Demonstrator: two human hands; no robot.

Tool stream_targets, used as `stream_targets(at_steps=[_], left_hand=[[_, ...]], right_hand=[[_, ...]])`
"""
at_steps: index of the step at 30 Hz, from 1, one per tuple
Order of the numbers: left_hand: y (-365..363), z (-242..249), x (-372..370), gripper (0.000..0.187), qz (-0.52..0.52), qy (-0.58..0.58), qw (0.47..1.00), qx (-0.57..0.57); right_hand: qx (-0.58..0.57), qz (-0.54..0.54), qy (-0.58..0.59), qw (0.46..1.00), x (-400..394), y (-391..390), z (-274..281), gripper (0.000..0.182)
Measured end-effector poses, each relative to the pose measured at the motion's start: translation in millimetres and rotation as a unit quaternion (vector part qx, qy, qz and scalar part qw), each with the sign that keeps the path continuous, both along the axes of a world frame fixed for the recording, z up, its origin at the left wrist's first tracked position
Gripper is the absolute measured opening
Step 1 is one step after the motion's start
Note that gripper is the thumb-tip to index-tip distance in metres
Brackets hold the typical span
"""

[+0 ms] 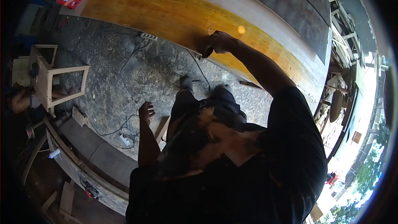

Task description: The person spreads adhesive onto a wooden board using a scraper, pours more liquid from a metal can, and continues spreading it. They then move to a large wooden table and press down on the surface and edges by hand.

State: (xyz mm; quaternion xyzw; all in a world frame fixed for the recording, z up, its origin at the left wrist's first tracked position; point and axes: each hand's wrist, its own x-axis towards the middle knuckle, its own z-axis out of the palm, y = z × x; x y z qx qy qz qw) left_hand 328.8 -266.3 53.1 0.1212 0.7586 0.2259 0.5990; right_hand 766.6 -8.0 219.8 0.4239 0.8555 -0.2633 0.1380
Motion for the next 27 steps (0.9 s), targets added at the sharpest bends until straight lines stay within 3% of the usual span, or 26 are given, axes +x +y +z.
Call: stream_targets(at_steps=[3, 9, 12, 14, 15, 17, 19, 21, 25, 27], left_hand=[[6, 1, 20, 0.043, 0.011, -0.002, 1.0, 0.013], [0, -5, 95, 0.044, -0.013, -0.024, 0.999, 0.017], [-13, -2, 144, 0.043, -0.036, -0.046, 0.998, 0.021], [-23, 0, 168, 0.043, -0.04, -0.055, 0.997, 0.021], [-32, 0, 174, 0.043, -0.028, -0.058, 0.998, 0.023], [-51, -5, 182, 0.043, 0.022, -0.057, 0.998, 0.022], [-82, -3, 182, 0.044, 0.049, -0.052, 0.997, 0.017], [-114, -6, 172, 0.046, 0.071, -0.041, 0.997, -0.009], [-170, -1, 132, 0.049, 0.175, 0.011, 0.983, -0.052], [-191, 0, 109, 0.051, 0.215, 0.032, 0.974, -0.06]], right_hand=[[0.037, 0.064, -0.01, 0.997, 51, -22, -29, 0.048], [-0.037, -0.028, 0.056, 0.997, 168, -97, -20, 0.047], [-0.047, -0.042, 0.003, 0.998, 207, -117, 6, 0.045], [-0.115, -0.017, -0.163, 0.98, 216, -109, 34, 0.046], [-0.112, -0.006, -0.168, 0.979, 217, -99, 31, 0.046], [0.019, -0.024, 0.033, 0.999, 200, -58, 12, 0.052], [0.017, -0.035, 0.044, 0.998, 146, -13, 28, 0.05], [0.089, 0.043, 0.095, 0.991, 105, 30, -7, 0.052], [0.158, 0.058, 0.063, 0.984, 35, 87, -37, 0.051], [0.123, 0.049, -0.081, 0.988, 21, 100, -45, 0.056]])
